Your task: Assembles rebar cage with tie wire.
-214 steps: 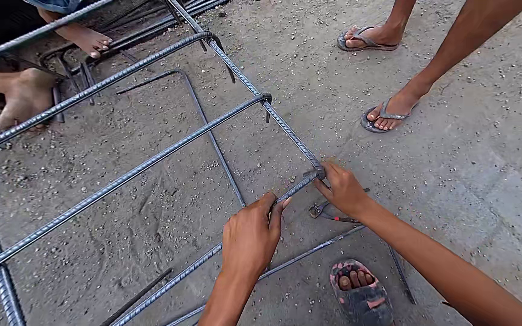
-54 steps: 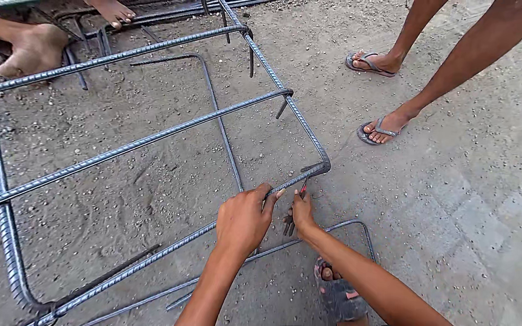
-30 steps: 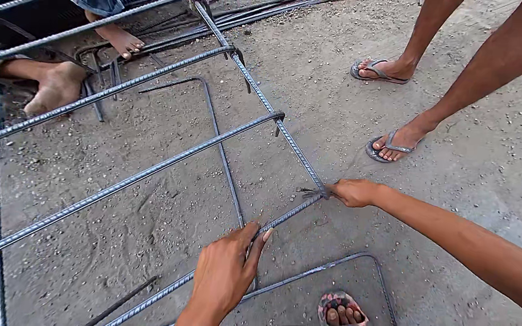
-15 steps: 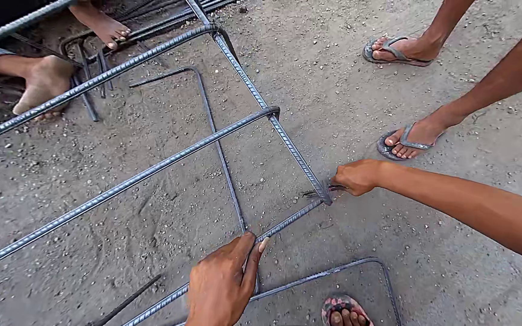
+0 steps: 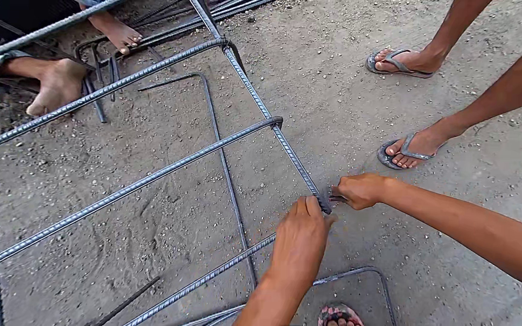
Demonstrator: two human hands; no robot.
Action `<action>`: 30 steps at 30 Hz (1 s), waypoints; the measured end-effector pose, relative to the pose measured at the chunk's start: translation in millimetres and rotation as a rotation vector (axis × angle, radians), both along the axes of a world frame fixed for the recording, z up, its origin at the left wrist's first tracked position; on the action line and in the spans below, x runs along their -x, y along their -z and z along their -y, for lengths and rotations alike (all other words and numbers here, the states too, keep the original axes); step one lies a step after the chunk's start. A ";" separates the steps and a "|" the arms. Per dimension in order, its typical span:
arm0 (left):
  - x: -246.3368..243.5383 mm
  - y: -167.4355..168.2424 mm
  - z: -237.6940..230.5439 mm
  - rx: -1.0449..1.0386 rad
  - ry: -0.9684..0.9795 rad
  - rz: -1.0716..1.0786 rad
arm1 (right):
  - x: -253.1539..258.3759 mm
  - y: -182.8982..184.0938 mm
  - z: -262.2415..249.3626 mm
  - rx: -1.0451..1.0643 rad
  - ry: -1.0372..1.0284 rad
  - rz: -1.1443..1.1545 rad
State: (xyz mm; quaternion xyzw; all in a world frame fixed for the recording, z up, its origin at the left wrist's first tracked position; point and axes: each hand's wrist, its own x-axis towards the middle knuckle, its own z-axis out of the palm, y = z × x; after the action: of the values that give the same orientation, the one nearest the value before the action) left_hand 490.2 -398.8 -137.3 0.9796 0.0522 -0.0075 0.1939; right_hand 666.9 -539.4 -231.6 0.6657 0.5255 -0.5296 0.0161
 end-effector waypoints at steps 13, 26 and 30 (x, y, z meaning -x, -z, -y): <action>5.8 16.8 11.0 -0.254 0.054 0.261 | 4.8 -0.7 30.5 -0.149 0.049 0.065; 13.7 22.0 22.1 -0.252 -0.040 0.263 | -8.9 4.2 28.9 -0.160 -0.048 0.045; 13.7 32.5 24.8 -0.253 -0.066 0.250 | -15.5 15.7 24.8 -0.152 -0.076 0.026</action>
State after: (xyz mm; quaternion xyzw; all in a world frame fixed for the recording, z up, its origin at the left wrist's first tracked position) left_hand 476.5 -423.5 -169.8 0.9872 0.0606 0.1271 0.0743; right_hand 682.4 -564.2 -247.3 0.6513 0.5890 -0.4783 -0.0077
